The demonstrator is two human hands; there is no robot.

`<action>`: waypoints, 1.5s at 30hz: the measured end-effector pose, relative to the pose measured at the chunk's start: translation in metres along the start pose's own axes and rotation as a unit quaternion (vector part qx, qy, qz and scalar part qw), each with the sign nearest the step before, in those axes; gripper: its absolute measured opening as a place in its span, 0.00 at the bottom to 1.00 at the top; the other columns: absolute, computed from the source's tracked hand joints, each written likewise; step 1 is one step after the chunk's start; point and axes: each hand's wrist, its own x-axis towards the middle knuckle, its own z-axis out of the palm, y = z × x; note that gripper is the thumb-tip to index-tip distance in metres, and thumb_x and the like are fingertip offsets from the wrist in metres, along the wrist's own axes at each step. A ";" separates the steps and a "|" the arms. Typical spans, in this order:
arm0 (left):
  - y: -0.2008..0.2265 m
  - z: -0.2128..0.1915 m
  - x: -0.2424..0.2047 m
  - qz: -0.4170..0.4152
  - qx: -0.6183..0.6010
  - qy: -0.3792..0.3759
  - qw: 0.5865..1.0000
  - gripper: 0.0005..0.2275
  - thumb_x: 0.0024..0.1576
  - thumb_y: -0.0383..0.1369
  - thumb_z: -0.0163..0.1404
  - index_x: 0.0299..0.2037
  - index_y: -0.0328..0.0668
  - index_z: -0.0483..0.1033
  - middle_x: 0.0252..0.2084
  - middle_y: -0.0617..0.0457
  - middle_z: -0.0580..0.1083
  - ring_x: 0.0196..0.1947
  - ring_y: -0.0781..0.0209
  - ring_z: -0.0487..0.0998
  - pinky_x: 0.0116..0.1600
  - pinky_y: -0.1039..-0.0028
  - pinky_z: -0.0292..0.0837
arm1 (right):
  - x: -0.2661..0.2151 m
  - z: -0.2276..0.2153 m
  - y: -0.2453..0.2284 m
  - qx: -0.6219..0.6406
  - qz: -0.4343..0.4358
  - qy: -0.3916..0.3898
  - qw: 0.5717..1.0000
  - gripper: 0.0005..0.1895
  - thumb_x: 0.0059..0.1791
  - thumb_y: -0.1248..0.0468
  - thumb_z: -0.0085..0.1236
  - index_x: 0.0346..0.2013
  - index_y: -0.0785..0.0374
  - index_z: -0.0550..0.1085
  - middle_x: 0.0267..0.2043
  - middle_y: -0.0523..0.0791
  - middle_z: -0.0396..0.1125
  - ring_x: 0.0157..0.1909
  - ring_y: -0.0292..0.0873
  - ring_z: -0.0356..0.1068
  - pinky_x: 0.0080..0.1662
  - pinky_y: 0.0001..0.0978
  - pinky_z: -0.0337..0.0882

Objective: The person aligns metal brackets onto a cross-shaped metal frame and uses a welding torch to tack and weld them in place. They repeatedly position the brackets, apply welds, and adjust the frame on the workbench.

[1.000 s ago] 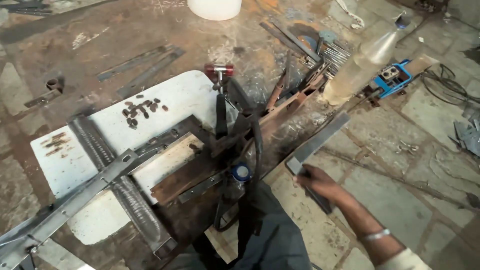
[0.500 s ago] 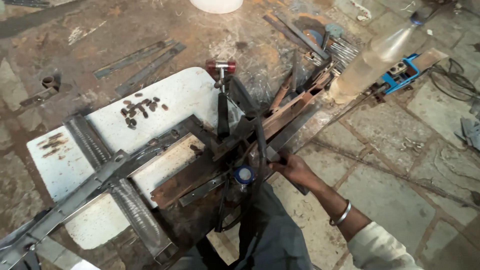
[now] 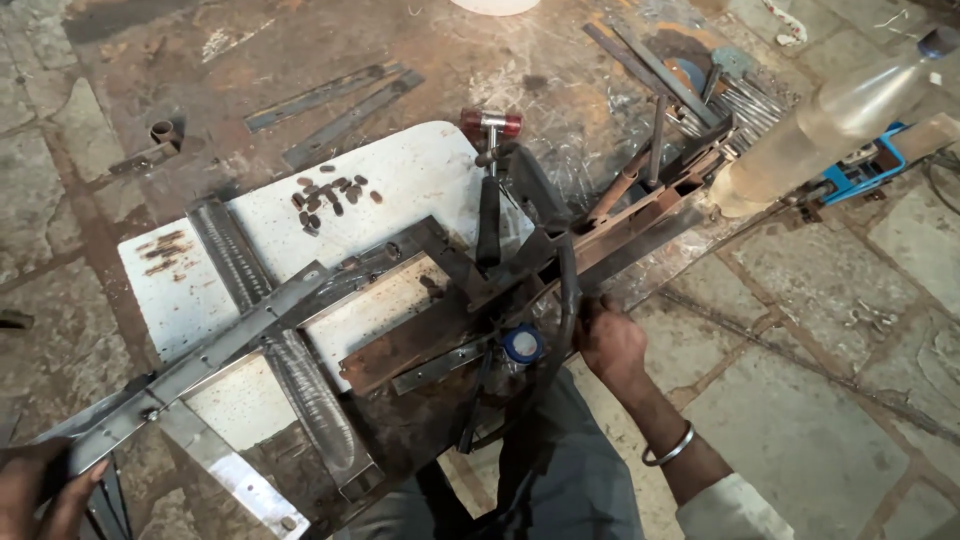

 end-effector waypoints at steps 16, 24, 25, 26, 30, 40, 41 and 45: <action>0.254 -0.066 0.087 0.022 0.114 -0.086 0.990 0.16 0.58 0.45 0.54 0.50 0.44 0.78 0.46 0.47 0.76 0.41 0.42 0.79 0.41 0.56 0.76 | 0.014 0.083 0.098 -0.197 -0.180 0.164 0.950 0.23 0.59 0.38 0.58 0.40 0.54 0.79 0.48 0.47 0.69 0.50 0.50 0.69 0.47 0.37 0.72; 0.227 -0.032 0.102 0.002 0.132 -0.141 0.981 0.17 0.59 0.46 0.53 0.48 0.43 0.77 0.47 0.48 0.75 0.41 0.42 0.80 0.41 0.54 0.75 | 0.000 0.069 0.120 -0.213 -0.248 0.150 0.933 0.15 0.44 0.53 0.65 0.42 0.54 0.80 0.53 0.45 0.73 0.58 0.50 0.70 0.61 0.41 0.67; 0.223 -0.026 0.104 0.008 0.122 -0.133 0.983 0.17 0.59 0.46 0.54 0.48 0.42 0.77 0.48 0.47 0.75 0.41 0.41 0.80 0.41 0.54 0.75 | -0.008 0.065 0.124 -0.178 -0.267 0.180 0.930 0.14 0.45 0.59 0.66 0.44 0.57 0.79 0.55 0.49 0.72 0.58 0.52 0.70 0.58 0.42 0.68; 0.220 -0.022 0.104 0.010 0.117 -0.135 0.984 0.17 0.59 0.46 0.54 0.48 0.42 0.77 0.48 0.47 0.75 0.41 0.41 0.80 0.41 0.54 0.75 | -0.021 0.061 0.120 -0.183 -0.264 0.179 0.930 0.14 0.45 0.59 0.66 0.44 0.57 0.79 0.55 0.49 0.72 0.58 0.52 0.70 0.58 0.42 0.68; 0.213 -0.003 0.109 0.001 0.095 -0.142 0.985 0.17 0.58 0.45 0.54 0.49 0.42 0.77 0.47 0.47 0.76 0.41 0.42 0.80 0.42 0.55 0.76 | -0.071 0.060 0.120 0.033 -0.045 0.232 0.971 0.16 0.61 0.63 0.52 0.57 0.75 0.70 0.45 0.55 0.67 0.46 0.47 0.71 0.49 0.38 0.72; 0.210 0.028 0.118 -0.023 0.076 -0.189 0.979 0.18 0.59 0.46 0.53 0.52 0.42 0.76 0.50 0.47 0.76 0.41 0.44 0.81 0.44 0.55 0.76 | -0.123 -0.018 -0.183 0.329 -0.059 -0.182 0.925 0.18 0.49 0.61 0.61 0.53 0.63 0.77 0.45 0.47 0.75 0.43 0.41 0.76 0.42 0.37 0.76; 0.208 0.028 0.118 -0.026 0.077 -0.189 0.979 0.18 0.59 0.46 0.53 0.52 0.42 0.76 0.50 0.47 0.76 0.41 0.44 0.81 0.44 0.55 0.76 | -0.123 -0.005 -0.189 0.329 -0.061 -0.185 0.924 0.18 0.49 0.61 0.61 0.53 0.63 0.77 0.45 0.47 0.75 0.43 0.41 0.76 0.42 0.37 0.76; 0.203 0.032 0.118 -0.012 0.065 -0.178 0.982 0.18 0.60 0.46 0.53 0.52 0.43 0.77 0.50 0.47 0.76 0.43 0.41 0.80 0.46 0.53 0.75 | -0.123 0.029 -0.214 0.370 -0.064 -0.270 0.887 0.24 0.49 0.59 0.62 0.58 0.63 0.74 0.43 0.48 0.75 0.39 0.41 0.74 0.40 0.35 0.75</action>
